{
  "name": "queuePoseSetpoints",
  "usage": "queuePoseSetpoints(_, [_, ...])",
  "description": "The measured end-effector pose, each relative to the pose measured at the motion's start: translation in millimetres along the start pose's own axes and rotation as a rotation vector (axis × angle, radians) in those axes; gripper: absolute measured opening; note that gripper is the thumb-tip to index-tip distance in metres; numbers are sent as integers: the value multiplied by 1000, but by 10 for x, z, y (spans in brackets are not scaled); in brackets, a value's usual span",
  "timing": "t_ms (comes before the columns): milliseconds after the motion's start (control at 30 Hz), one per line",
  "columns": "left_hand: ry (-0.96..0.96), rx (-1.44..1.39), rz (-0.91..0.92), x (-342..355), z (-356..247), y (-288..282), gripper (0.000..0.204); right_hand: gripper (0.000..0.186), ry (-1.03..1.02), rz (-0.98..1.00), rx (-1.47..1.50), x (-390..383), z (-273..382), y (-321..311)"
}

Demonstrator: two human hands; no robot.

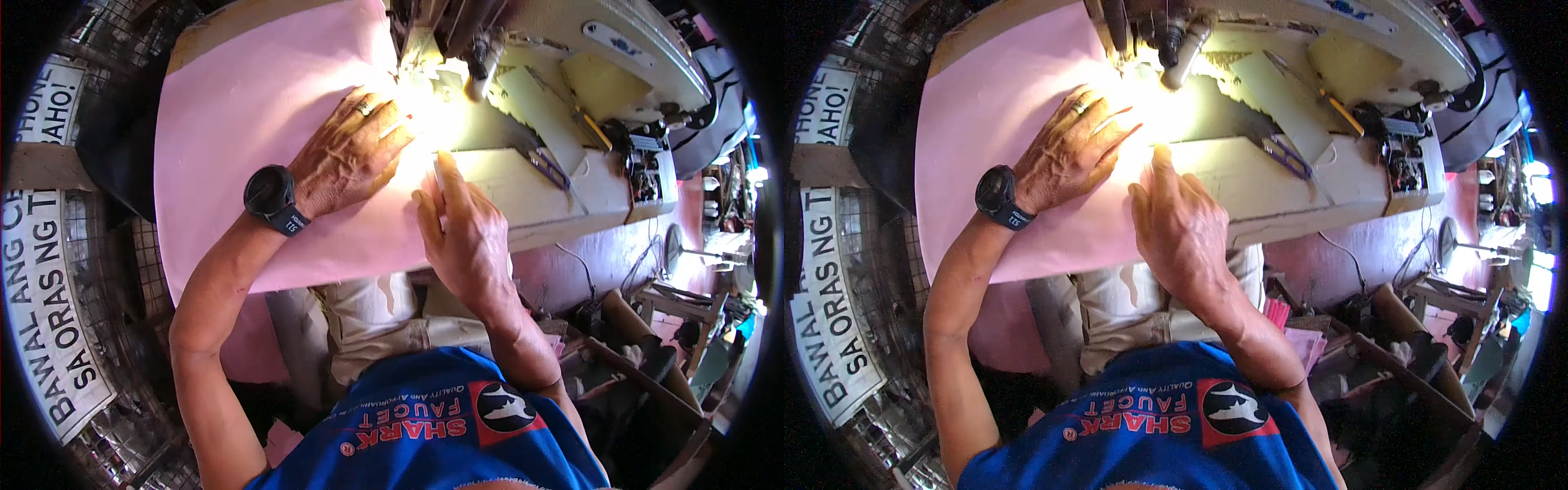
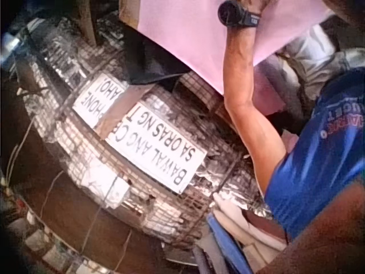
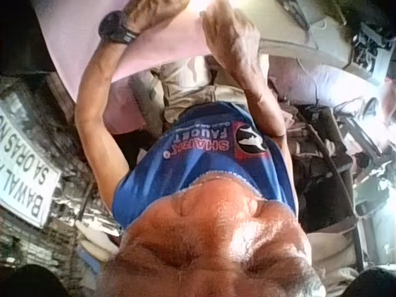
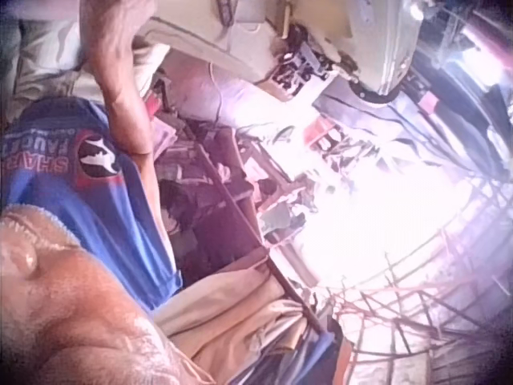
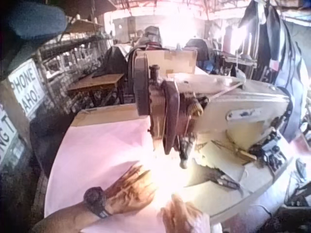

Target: Sewing pieces of pink leather or fabric using an industrial sewing machine.

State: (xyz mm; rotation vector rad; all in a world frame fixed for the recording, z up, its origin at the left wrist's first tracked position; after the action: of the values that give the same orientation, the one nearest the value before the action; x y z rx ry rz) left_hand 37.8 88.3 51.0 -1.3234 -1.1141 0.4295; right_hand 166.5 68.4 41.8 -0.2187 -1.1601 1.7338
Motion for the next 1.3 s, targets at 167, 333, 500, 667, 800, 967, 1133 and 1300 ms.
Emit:
queuePoseSetpoints(167, [-3,6,9,-132,-117,63,41,40,188,39,122,-354,-28,-51])
queuePoseSetpoints(333, [-49,-18,-17,-136,-92,88,35,35,200,-10,142,-451,-34,-41])
queuePoseSetpoints(500, [-32,-70,-66,-159,-64,65,28,33,177,-36,89,-478,-30,-14])
queuePoseSetpoints(667, [31,-99,-213,-191,-80,-18,17,32,-31,-77,-49,-471,99,-6])
queuePoseSetpoints(800, [-1,-116,-125,-184,-39,60,24,34,7,-48,-84,-466,77,18])
queuePoseSetpoints(967, [-6,-89,-53,-146,-77,22,25,52,-92,103,-312,-434,201,64])
queuePoseSetpoints(1133, [-4,-16,-17,-171,-92,31,28,61,-181,164,-397,-401,285,61])
queuePoseSetpoints(1300, [-25,9,19,-245,-83,70,32,62,-164,156,-298,-449,233,72])
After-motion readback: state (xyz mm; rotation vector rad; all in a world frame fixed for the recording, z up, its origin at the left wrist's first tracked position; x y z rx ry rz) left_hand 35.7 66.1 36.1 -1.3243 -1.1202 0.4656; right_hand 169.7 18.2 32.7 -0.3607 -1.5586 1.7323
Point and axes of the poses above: each hand's wrist, its own x-axis towards the middle knuckle, its own y-axis out of the palm, z = x × y, the point moved 8 cm from there along x, towards the middle knuckle, and after that the axes turned 5 degrees about -y, right-handed, at the moved point
